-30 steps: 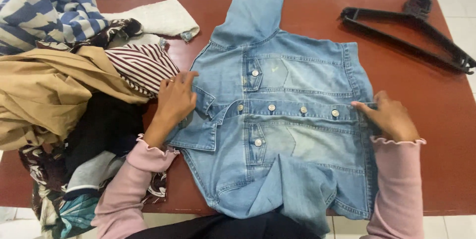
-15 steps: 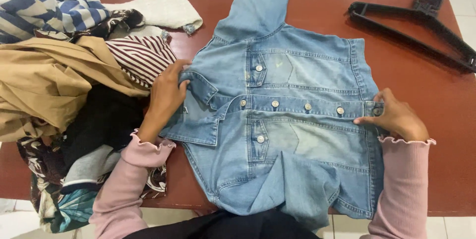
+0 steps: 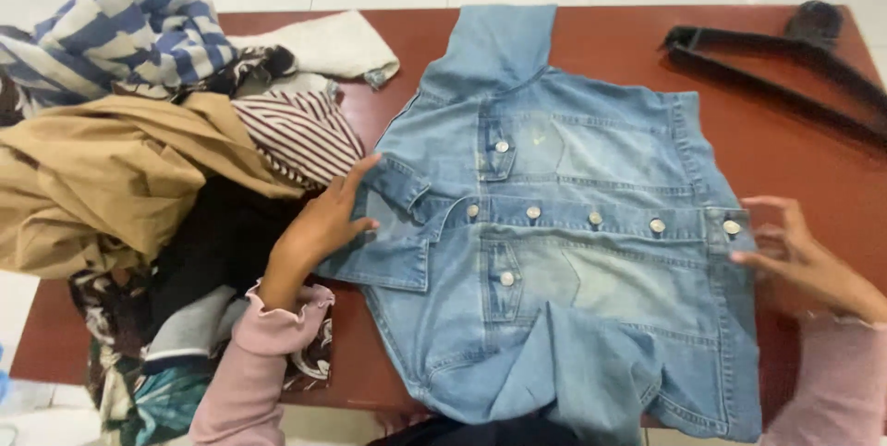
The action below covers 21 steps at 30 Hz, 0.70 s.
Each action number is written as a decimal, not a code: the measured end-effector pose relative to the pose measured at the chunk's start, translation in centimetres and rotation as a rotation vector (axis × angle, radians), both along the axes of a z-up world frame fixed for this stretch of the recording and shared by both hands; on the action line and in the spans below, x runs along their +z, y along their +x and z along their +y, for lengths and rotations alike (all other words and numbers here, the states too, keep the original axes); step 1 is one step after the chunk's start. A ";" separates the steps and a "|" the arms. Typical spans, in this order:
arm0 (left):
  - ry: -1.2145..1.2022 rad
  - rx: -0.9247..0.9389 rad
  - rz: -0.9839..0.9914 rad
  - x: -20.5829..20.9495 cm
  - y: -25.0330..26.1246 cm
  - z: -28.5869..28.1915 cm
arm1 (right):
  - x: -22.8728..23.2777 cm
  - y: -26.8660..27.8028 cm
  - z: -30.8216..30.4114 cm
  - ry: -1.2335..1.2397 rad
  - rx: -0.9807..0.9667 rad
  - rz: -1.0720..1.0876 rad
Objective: The person folds a light blue denim jacket on a reddish-brown table. They smooth the fabric, fold one sleeve inward, and then fold the jacket in half.
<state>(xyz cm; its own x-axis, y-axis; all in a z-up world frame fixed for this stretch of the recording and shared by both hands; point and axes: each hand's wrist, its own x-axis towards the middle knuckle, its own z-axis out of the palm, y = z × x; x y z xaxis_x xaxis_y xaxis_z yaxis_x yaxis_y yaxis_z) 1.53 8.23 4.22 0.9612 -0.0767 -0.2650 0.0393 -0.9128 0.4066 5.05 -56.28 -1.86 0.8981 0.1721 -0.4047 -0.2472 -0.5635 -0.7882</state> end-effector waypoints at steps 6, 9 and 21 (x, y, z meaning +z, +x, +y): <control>0.318 0.037 0.030 0.6 -3.5 -0.6 | 3.3 -5.7 3.5 -0.083 -0.147 0.101; 0.365 0.055 0.077 1.3 -4.6 -1.0 | 3.2 -6.7 3.7 -0.018 -0.126 0.005; 0.079 0.029 0.236 3.3 -4.0 0.6 | 3.3 -5.1 6.2 -0.222 -0.129 -0.130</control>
